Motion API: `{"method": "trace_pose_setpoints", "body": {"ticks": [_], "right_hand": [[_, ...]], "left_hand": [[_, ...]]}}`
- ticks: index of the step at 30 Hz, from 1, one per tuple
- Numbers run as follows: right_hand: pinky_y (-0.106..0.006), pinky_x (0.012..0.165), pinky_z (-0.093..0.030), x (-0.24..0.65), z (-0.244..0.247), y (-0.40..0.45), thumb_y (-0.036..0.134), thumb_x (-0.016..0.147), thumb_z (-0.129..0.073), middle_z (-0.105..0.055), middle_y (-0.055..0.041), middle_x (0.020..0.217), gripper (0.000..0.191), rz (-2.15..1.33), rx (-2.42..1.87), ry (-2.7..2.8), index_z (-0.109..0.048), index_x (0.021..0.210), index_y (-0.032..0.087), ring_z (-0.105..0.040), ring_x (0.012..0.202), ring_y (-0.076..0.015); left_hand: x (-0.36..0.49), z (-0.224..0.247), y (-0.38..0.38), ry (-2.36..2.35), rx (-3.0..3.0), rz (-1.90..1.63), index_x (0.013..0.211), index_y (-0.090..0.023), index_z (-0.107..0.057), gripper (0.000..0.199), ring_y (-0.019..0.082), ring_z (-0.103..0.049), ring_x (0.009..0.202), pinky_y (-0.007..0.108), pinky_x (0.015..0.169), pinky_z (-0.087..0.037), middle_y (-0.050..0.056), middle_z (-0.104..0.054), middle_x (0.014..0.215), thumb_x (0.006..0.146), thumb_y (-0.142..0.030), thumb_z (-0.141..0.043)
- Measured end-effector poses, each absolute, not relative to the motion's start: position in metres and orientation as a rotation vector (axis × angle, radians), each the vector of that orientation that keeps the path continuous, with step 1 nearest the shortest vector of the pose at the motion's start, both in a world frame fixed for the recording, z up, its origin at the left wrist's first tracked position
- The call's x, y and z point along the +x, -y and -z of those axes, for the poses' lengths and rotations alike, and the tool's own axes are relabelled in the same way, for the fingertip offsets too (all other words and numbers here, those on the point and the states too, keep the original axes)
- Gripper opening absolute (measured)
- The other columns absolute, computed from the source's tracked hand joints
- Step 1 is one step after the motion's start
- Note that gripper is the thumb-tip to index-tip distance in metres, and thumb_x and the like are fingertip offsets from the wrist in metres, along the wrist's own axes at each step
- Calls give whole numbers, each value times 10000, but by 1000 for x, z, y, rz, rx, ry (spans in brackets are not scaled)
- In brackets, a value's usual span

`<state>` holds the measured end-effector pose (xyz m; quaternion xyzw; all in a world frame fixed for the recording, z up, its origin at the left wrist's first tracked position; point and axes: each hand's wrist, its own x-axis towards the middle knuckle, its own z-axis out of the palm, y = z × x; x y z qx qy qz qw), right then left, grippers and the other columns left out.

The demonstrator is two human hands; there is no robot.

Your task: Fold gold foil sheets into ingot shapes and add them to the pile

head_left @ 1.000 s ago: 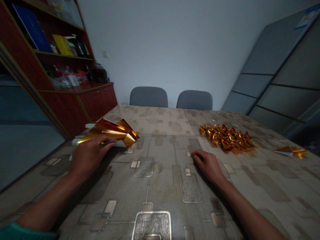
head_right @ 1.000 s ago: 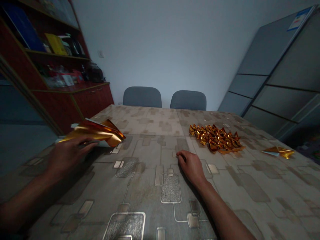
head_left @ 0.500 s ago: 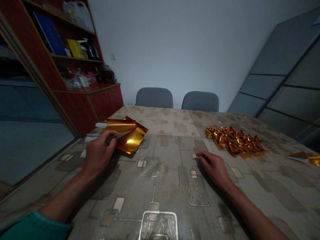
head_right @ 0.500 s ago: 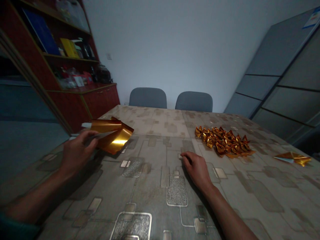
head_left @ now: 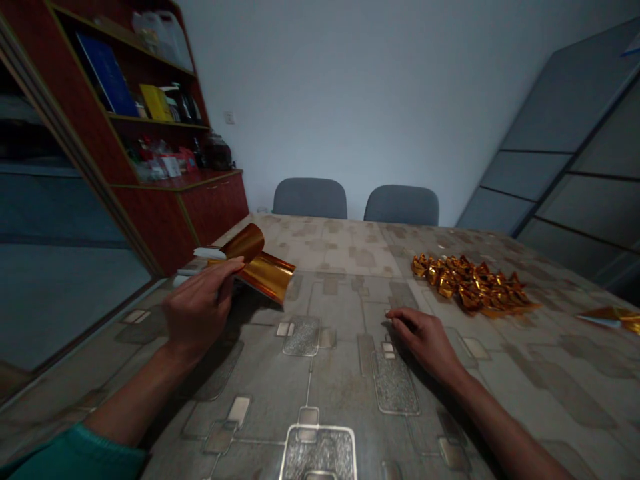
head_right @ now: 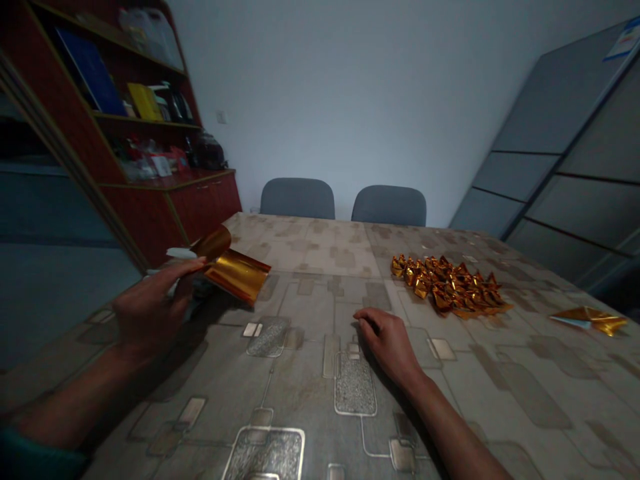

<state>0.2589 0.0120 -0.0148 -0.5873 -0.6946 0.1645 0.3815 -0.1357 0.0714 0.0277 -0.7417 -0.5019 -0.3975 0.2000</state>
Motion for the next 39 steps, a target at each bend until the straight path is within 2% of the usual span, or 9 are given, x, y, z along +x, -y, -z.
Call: {"method": "trace_pose_setpoints", "body": {"ticks": [6,11,13,17,21,25,30,36,39], "right_hand": [[-376,793,-584,248,11,-1,379,927,-564,-780,-112,1033,327,-709,-1372,1781,-728,1150,206,-729,910,-252],[-409,917,-571,223,7,19,383,824,-769,-592,-143,1443,842,-1454,-872,1598,-360,1554,284,-654,1154,-270],[-439,972,-545,213,4,24,427,851,-745,-633,-141,1389,762,-1520,-826,1487,-414,1520,270,-670,1135,-276],[-406,873,-580,206,4,22,447,810,-781,-762,-108,1108,436,-1392,-1001,1272,-692,1174,223,-728,957,-267],[-359,772,-582,210,7,17,439,879,-699,-772,-51,873,256,-1229,-1110,1364,-758,912,192,-713,809,-224],[-445,877,-571,223,1,18,373,930,-634,-785,-63,1024,229,-792,-1145,1438,-775,1067,255,-712,945,-271],[-566,1111,-399,238,-7,17,281,966,-601,-706,-45,1322,348,-144,-924,1975,-689,1292,365,-587,1254,-308],[-427,1059,-482,233,1,19,66,902,-539,-716,-100,1297,484,-406,-795,2515,-637,1350,221,-635,1201,-238],[-421,1092,-449,235,1,24,39,842,-555,-691,-100,1335,540,-503,-907,2601,-638,1346,215,-623,1220,-241]], "left_hand": [[-102,-27,-46,857,-2186,1221,1192,-191,-659,279,231,-734,1095,392,987,-569,86,-772,1173,957,-88,-551],[-47,-13,-1,514,-2485,1157,1186,-143,-681,317,198,-718,1130,339,1006,-573,99,-771,1174,1011,-105,-418],[-28,-3,12,388,-2577,1131,1117,-139,-706,291,196,-741,1075,317,962,-598,80,-794,1110,1022,-128,-430],[-6,14,21,278,-2668,1060,1041,-147,-728,232,213,-758,1024,332,900,-628,72,-805,1059,1007,-134,-499],[-1,21,19,291,-2803,967,1097,-170,-707,211,238,-734,1090,351,894,-629,50,-788,1136,1022,-210,-514],[-6,17,13,425,-2976,890,1141,-171,-681,267,276,-662,1223,403,981,-590,106,-725,1275,1022,-334,-506],[-15,13,5,764,-3079,934,1296,-214,-604,335,246,-631,1246,412,1042,-541,117,-669,1351,967,-207,-546],[-34,23,-2,923,-3115,705,1301,-316,-599,475,300,-599,1281,574,1114,-436,68,-655,1383,856,-150,-620],[-45,25,-4,1145,-2980,614,1226,-254,-621,426,354,-581,1296,637,1103,-414,114,-661,1366,809,-182,-669]]}}
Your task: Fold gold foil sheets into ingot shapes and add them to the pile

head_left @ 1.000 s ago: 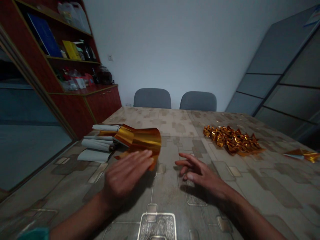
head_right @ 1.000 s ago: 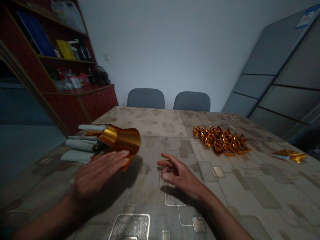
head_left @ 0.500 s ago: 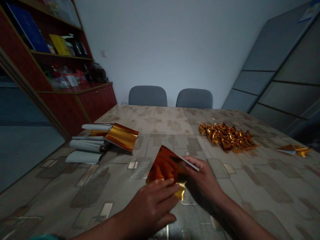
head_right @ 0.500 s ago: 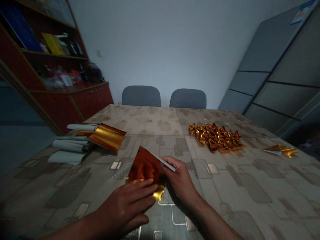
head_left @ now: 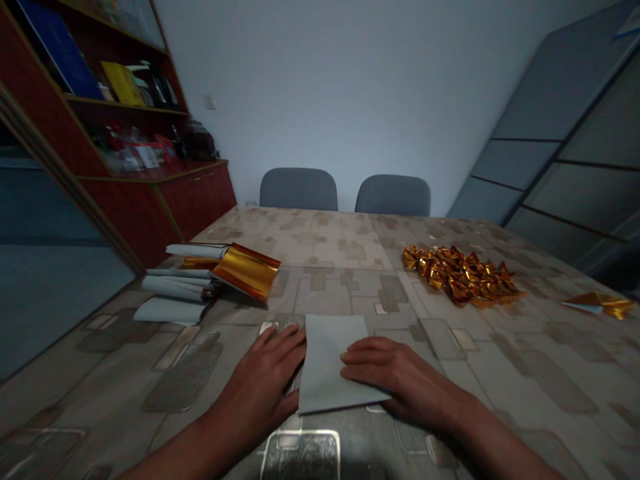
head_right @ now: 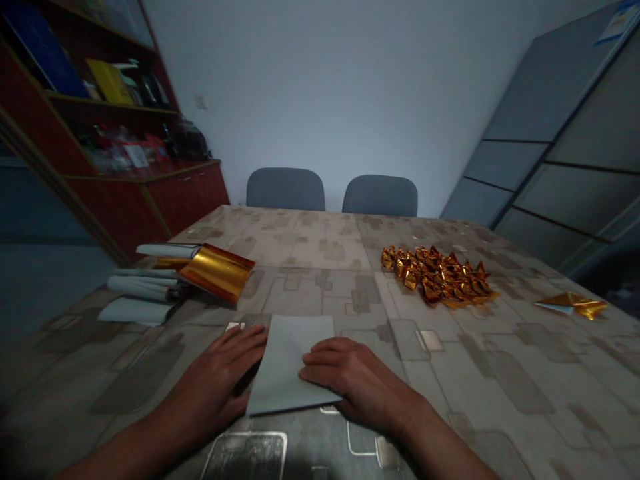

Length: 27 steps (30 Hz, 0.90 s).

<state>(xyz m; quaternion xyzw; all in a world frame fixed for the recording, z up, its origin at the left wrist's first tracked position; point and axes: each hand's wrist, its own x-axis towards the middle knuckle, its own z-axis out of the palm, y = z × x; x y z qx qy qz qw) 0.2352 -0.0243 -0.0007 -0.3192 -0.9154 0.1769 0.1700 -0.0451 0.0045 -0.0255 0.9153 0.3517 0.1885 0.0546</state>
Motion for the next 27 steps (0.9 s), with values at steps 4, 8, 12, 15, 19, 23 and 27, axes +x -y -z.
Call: {"method": "trace_pose_setpoints", "body": {"ticks": [4,8,12,15,19,23,27], "right_hand": [[-446,1082,-442,238,-5,29,153,856,-633,-684,-108,1340,460,-537,-950,2635,-657,1313,202,-596,1229,-289],[-410,1049,-456,236,-16,33,146,908,-578,-732,-98,1228,353,-657,-955,2623,-697,1234,209,-635,1162,-252],[-372,1037,-454,235,-28,38,88,904,-555,-756,-84,1118,314,-741,-999,2599,-728,1143,196,-672,1075,-230],[-344,989,-480,238,-34,42,79,903,-558,-762,-64,1042,292,-857,-1024,2523,-739,1096,203,-688,1013,-218],[-332,952,-499,244,-35,43,64,890,-569,-758,-48,1059,339,-1059,-1095,2423,-725,1150,215,-679,1035,-201],[-332,958,-492,252,-27,41,64,837,-684,-750,-43,1103,362,-1091,-1162,2396,-721,1161,222,-662,1062,-198],[-385,1054,-427,255,-18,37,72,787,-758,-683,-44,1292,493,-874,-1182,2456,-688,1235,267,-563,1230,-237]], "left_hand": [[-49,26,-4,-1108,2822,-691,1304,-193,-556,497,331,-539,1345,580,1130,-409,159,-592,1442,812,-143,-608],[-41,35,2,-808,2876,-662,1268,-209,-592,488,272,-598,1290,501,1097,-467,117,-635,1406,807,-66,-516],[-34,45,8,-738,2699,-768,1047,-227,-668,271,254,-656,1202,433,1046,-517,71,-724,1272,818,-138,-553],[-35,45,9,-690,2599,-786,949,-231,-670,177,240,-665,1194,412,1043,-520,47,-736,1255,848,-142,-555],[-39,42,12,-588,2553,-772,988,-221,-661,114,236,-685,1176,413,1068,-509,54,-757,1207,906,-187,-590],[-38,41,12,-558,2539,-823,1053,-207,-648,133,246,-693,1172,411,1046,-531,79,-764,1184,937,-225,-586],[-36,40,-1,-392,2486,-890,1158,-193,-627,192,183,-717,1124,316,1009,-549,70,-783,1128,1015,-190,-499]]}}
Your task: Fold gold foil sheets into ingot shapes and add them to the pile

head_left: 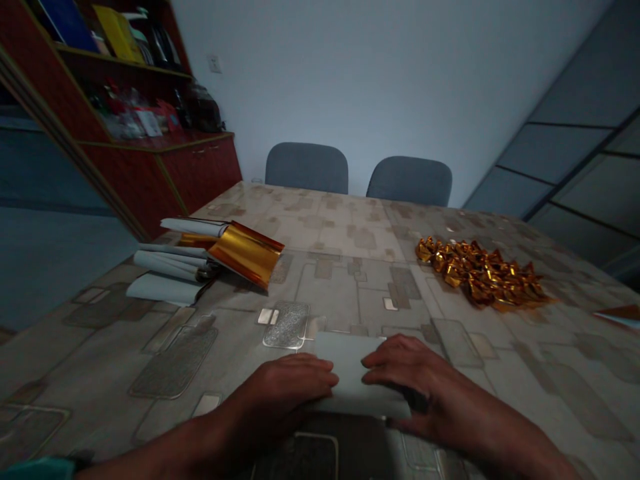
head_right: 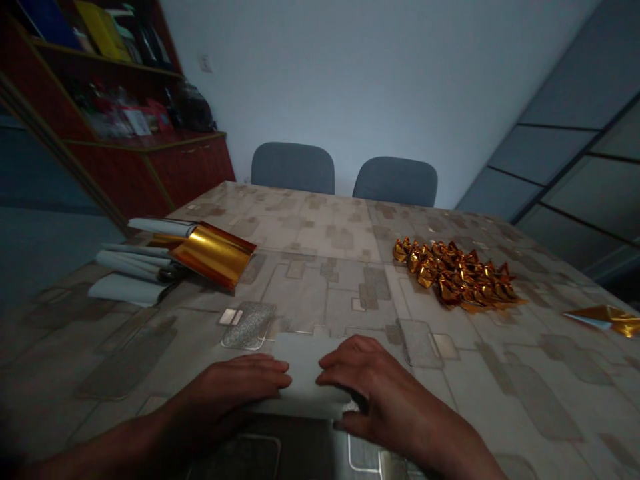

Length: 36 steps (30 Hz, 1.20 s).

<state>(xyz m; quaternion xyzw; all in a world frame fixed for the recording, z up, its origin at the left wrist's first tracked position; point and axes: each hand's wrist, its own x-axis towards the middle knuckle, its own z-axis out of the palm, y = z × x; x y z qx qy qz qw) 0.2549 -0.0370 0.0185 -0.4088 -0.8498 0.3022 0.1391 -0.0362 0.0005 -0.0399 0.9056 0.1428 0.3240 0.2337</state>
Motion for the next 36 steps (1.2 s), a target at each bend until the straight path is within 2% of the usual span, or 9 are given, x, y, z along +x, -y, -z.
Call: {"method": "trace_pose_setpoints", "body": {"ticks": [4,7,10,15,18,22,26,32,36], "right_hand": [[-372,996,-412,245,-20,34,29,906,-589,-725,-24,1135,294,-707,-1134,2552,-717,1073,235,-591,1076,-202],[-375,879,-415,235,-22,36,77,958,-532,-716,-35,913,214,-524,-1124,2610,-705,993,199,-587,883,-203],[-373,817,-397,229,-19,42,84,941,-548,-702,-33,877,197,-386,-1187,2635,-693,988,209,-572,836,-211],[-358,802,-397,215,-15,52,82,889,-608,-667,0,818,144,-375,-1263,2698,-636,859,221,-556,785,-195],[-355,887,-413,210,-20,54,79,861,-616,-677,0,930,172,-517,-1275,2704,-638,921,238,-572,893,-201],[-396,1062,-369,216,-23,52,14,781,-574,-668,-15,1233,507,-586,-1297,2662,-633,1210,278,-555,1126,-230],[-405,1052,-407,233,-22,44,-5,725,-580,-661,-36,1321,630,-557,-1311,2601,-634,1287,276,-577,1143,-249],[-395,948,-492,250,-22,37,112,896,-618,-729,-68,1158,211,-658,-1347,2406,-754,991,242,-633,1078,-262],[-369,878,-513,251,-17,37,218,992,-556,-726,-57,1016,185,-855,-1351,2294,-740,977,232,-656,982,-224]], "left_hand": [[-40,34,-13,-396,2594,-983,1164,-190,-644,251,178,-711,1110,347,998,-541,73,-772,1152,1015,-128,-452],[-41,25,-10,-639,2780,-1183,1116,-182,-662,219,222,-697,1031,384,890,-546,98,-755,1177,1001,-130,-483],[-34,19,4,-936,2954,-1101,1178,-233,-669,327,227,-679,931,366,768,-518,70,-732,1235,1006,-95,-428],[-22,21,20,-875,2858,-912,1012,-213,-681,287,155,-640,692,259,614,-508,9,-755,907,1055,-201,-398],[-25,23,15,-804,2854,-900,1007,-193,-671,287,167,-662,754,260,650,-543,26,-761,956,1045,-167,-387],[-35,28,7,-815,2959,-904,1026,-204,-674,256,207,-686,859,318,713,-574,32,-771,1082,992,-103,-441],[-39,38,3,-840,2911,-868,1040,-213,-685,325,193,-686,945,309,783,-586,40,-769,1086,945,-44,-424],[-38,37,2,-836,2750,-928,900,-211,-695,298,181,-665,792,283,695,-548,39,-768,927,1006,-161,-422],[-38,24,4,-844,2610,-787,904,-198,-688,258,166,-655,725,259,670,-522,19,-715,780,1014,-211,-456]]}}
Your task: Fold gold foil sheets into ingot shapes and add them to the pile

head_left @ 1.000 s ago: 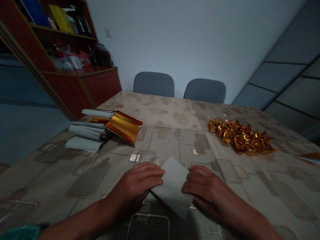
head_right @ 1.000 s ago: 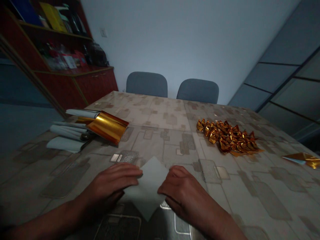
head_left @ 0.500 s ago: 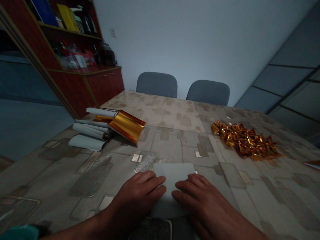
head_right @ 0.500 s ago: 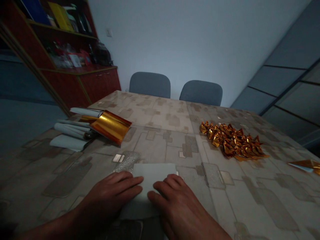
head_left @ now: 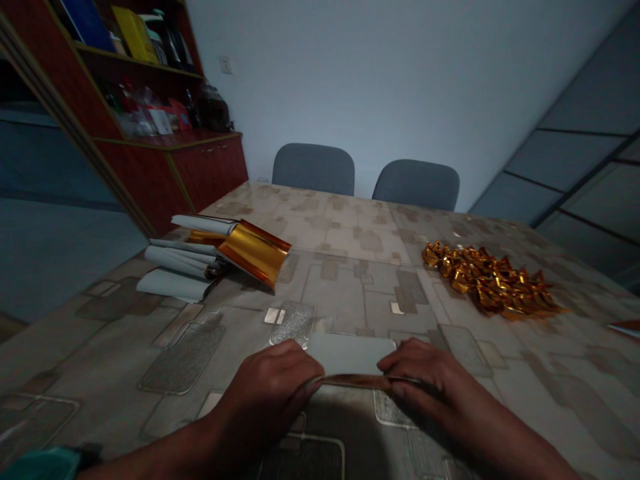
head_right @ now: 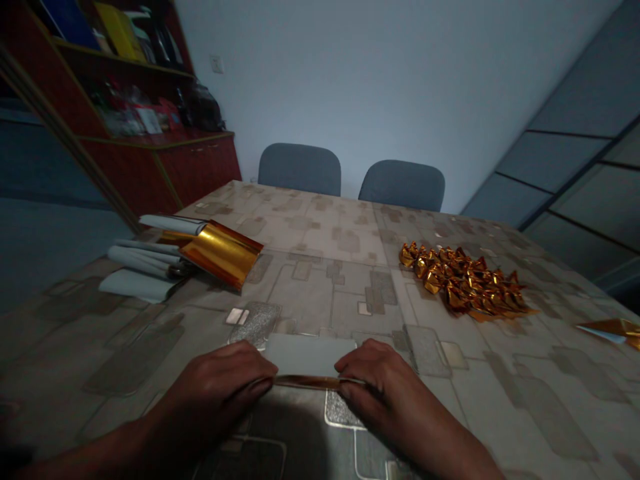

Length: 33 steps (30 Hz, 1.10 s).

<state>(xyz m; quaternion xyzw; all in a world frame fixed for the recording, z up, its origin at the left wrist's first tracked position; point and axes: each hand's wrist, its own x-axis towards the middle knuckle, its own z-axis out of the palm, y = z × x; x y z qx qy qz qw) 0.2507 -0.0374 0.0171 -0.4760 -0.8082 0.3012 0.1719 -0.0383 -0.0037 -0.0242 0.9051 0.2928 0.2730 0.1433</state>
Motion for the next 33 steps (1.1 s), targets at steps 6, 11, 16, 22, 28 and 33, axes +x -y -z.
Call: {"method": "trace_pose_setpoints", "body": {"ticks": [6,11,16,22,28,33], "right_hand": [[-328,650,-470,243,-3,31,311,991,-517,-662,-52,747,290,-749,-1507,2115,-664,768,198,-606,717,-206],[-334,669,-478,240,-1,29,400,1013,-471,-685,-63,788,332,-795,-1500,1968,-681,857,196,-639,751,-221],[-321,611,-419,243,8,26,327,979,-504,-627,-35,637,367,-629,-1645,2056,-592,643,207,-602,659,-214],[-350,702,-400,241,23,25,232,898,-649,-651,-41,728,202,-266,-1706,2135,-632,698,206,-600,750,-243],[-337,683,-390,238,23,22,243,909,-684,-657,-53,745,190,-214,-1748,2189,-657,727,196,-596,734,-242],[-343,684,-377,236,23,21,238,882,-724,-653,-54,749,185,-157,-1782,2199,-643,723,189,-593,734,-249]], "left_hand": [[-39,28,1,-1159,2396,-678,1194,-241,-621,277,204,-729,906,306,774,-566,24,-766,1063,925,-195,-573],[-41,42,-1,-1203,2393,-664,1463,-285,-458,562,222,-729,984,330,834,-571,45,-744,1201,918,-229,-583],[-40,39,-1,-1171,2406,-654,1481,-282,-436,583,216,-734,942,333,816,-588,37,-758,1153,916,-194,-549],[-40,43,-3,-1034,2508,-779,1467,-261,-434,532,231,-667,1181,396,982,-561,70,-671,1357,950,-159,-504],[-34,38,4,-990,2772,-859,1363,-202,-533,399,277,-616,1249,478,1020,-526,140,-586,1450,993,-86,-437],[-26,31,18,-613,2754,-426,1520,-152,-328,710,364,-414,1446,622,1170,-348,176,-494,1533,920,-343,-656]]}}
